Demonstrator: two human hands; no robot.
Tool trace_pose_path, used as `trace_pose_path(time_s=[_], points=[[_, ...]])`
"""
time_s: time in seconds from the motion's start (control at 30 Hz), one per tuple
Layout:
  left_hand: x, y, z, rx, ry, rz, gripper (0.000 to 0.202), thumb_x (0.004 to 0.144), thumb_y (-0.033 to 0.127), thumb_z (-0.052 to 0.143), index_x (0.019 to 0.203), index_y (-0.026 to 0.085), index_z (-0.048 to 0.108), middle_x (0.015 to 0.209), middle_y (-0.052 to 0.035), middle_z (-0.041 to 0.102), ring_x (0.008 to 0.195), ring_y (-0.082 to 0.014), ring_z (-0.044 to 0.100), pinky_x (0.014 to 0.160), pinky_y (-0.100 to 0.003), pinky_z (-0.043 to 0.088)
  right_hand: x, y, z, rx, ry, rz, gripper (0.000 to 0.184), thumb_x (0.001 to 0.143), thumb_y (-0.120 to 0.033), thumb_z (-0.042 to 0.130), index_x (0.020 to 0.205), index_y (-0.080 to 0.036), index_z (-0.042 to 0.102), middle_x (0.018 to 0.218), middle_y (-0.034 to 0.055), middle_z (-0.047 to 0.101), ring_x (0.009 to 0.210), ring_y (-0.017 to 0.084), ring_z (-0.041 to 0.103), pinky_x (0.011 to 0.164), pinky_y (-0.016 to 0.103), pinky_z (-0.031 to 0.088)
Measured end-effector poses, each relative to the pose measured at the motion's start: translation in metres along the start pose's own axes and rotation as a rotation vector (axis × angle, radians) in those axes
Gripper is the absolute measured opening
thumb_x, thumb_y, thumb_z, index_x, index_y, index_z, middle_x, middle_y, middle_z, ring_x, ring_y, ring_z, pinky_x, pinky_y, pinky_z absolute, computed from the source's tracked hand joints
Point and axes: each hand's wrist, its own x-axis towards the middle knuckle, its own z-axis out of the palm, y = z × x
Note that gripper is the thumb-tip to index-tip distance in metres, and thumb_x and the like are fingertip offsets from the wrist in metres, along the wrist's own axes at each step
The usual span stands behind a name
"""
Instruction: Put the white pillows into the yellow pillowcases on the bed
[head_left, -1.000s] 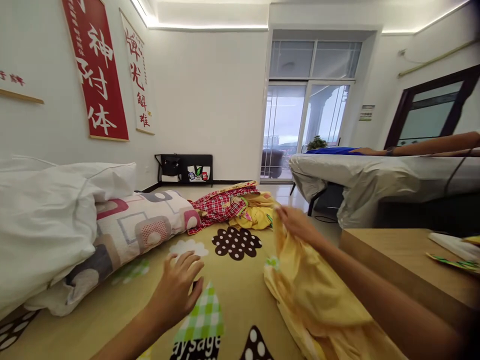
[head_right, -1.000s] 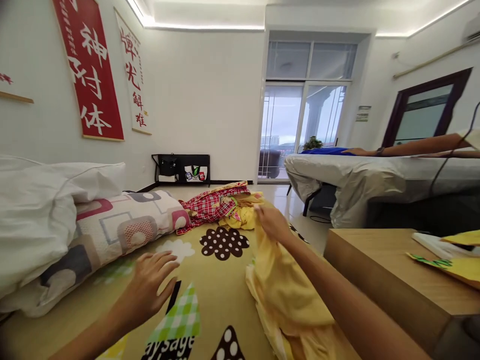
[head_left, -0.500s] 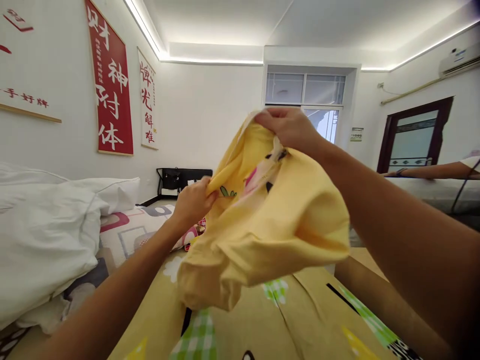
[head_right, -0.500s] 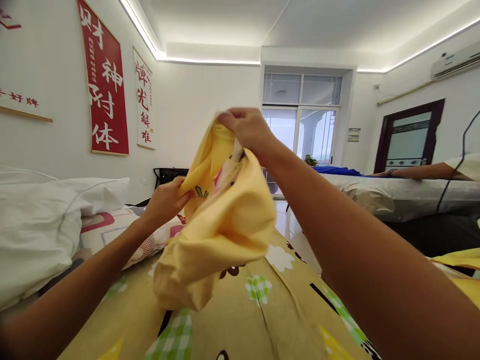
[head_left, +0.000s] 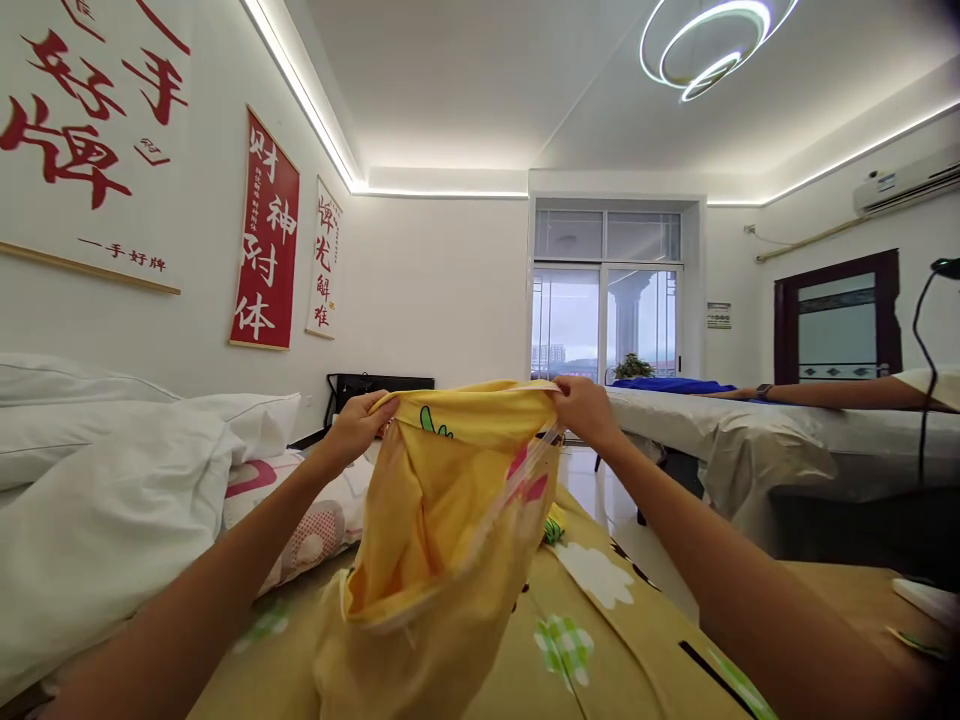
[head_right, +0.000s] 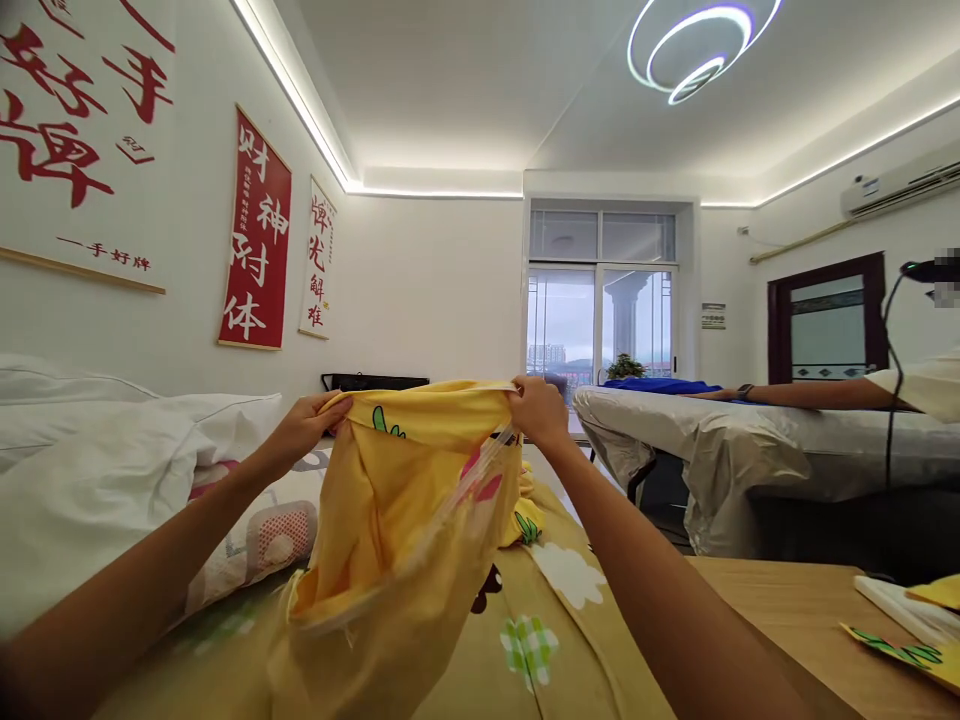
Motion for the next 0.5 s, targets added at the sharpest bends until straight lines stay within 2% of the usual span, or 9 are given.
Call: trace_pose_path(time_s=[0.07, 0.13, 0.23, 0.3, 0.37, 0.43, 0.5], points=[[0.004, 0.009, -0.008, -0.064, 0.033, 0.021, 0.039, 0.074, 0.051, 0.059, 0.059, 0.018, 0.048, 0.053, 0.0047, 0.044, 0.052, -0.0091, 0.041, 0.052, -0.022, 0.036, -0.009, 0.001, 0.013, 0.133, -0.020, -0.005, 0.031, 0.081, -0.042, 0.047, 0.075, -0.016, 0.062, 0.070, 0.0037, 0.056, 0.068, 0.015, 0.047, 0.054, 0.024, 0.029], [0.008, 0.017, -0.015, -0.219, 0.090, 0.007, 0.033, 0.073, 0.045, 0.064, 0.062, 0.016, 0.051, 0.053, 0.0050, 0.045, 0.052, -0.0085, 0.043, 0.053, -0.021, 0.038, -0.026, -0.001, 0.033, 0.267, -0.128, -0.034, 0.039, 0.074, -0.053, 0.053, 0.061, -0.016, 0.057, 0.059, -0.0007, 0.049, 0.058, 0.012, 0.042, 0.050, 0.022, 0.028], [0.006, 0.026, -0.022, -0.439, 0.164, -0.118, 0.028, 0.073, 0.037, 0.067, 0.064, 0.015, 0.052, 0.047, 0.0055, 0.047, 0.044, -0.0085, 0.047, 0.050, -0.022, 0.041, -0.047, -0.007, 0.064, 0.438, -0.281, -0.049, 0.053, 0.067, -0.067, 0.055, 0.051, -0.017, 0.048, 0.050, -0.0035, 0.040, 0.051, 0.009, 0.034, 0.047, 0.022, 0.025], [-0.001, 0.032, -0.025, -0.453, 0.112, -0.205, 0.027, 0.075, 0.038, 0.066, 0.070, 0.014, 0.054, 0.049, 0.0013, 0.057, 0.044, -0.0123, 0.056, 0.049, -0.023, 0.043, -0.053, -0.011, 0.076, 0.535, -0.326, -0.032, 0.058, 0.070, -0.073, 0.047, 0.057, -0.017, 0.053, 0.052, -0.0022, 0.043, 0.051, 0.010, 0.037, 0.047, 0.022, 0.028], [-0.011, 0.036, -0.028, -0.431, -0.006, -0.248, 0.028, 0.078, 0.040, 0.064, 0.079, 0.013, 0.057, 0.059, -0.0057, 0.068, 0.053, -0.0185, 0.066, 0.054, -0.026, 0.047, -0.056, -0.009, 0.081, 0.616, -0.373, -0.012, 0.064, 0.075, -0.075, 0.040, 0.072, -0.015, 0.061, 0.060, 0.0007, 0.052, 0.055, 0.012, 0.043, 0.049, 0.023, 0.033], [-0.022, 0.038, -0.031, -0.407, -0.105, -0.250, 0.031, 0.080, 0.043, 0.063, 0.086, 0.013, 0.058, 0.067, -0.0098, 0.072, 0.062, -0.0222, 0.070, 0.058, -0.027, 0.049, -0.065, -0.001, 0.086, 0.664, -0.456, 0.000, 0.066, 0.075, -0.074, 0.041, 0.085, -0.014, 0.065, 0.069, 0.0031, 0.059, 0.060, 0.014, 0.049, 0.053, 0.024, 0.038], [-0.032, 0.035, -0.032, -0.351, -0.172, -0.229, 0.035, 0.082, 0.046, 0.061, 0.087, 0.012, 0.060, 0.070, -0.0112, 0.073, 0.064, -0.0219, 0.070, 0.057, -0.026, 0.048, -0.084, 0.012, 0.096, 0.664, -0.555, 0.009, 0.064, 0.074, -0.073, 0.046, 0.085, -0.015, 0.068, 0.070, 0.0028, 0.061, 0.060, 0.013, 0.051, 0.054, 0.024, 0.039]])
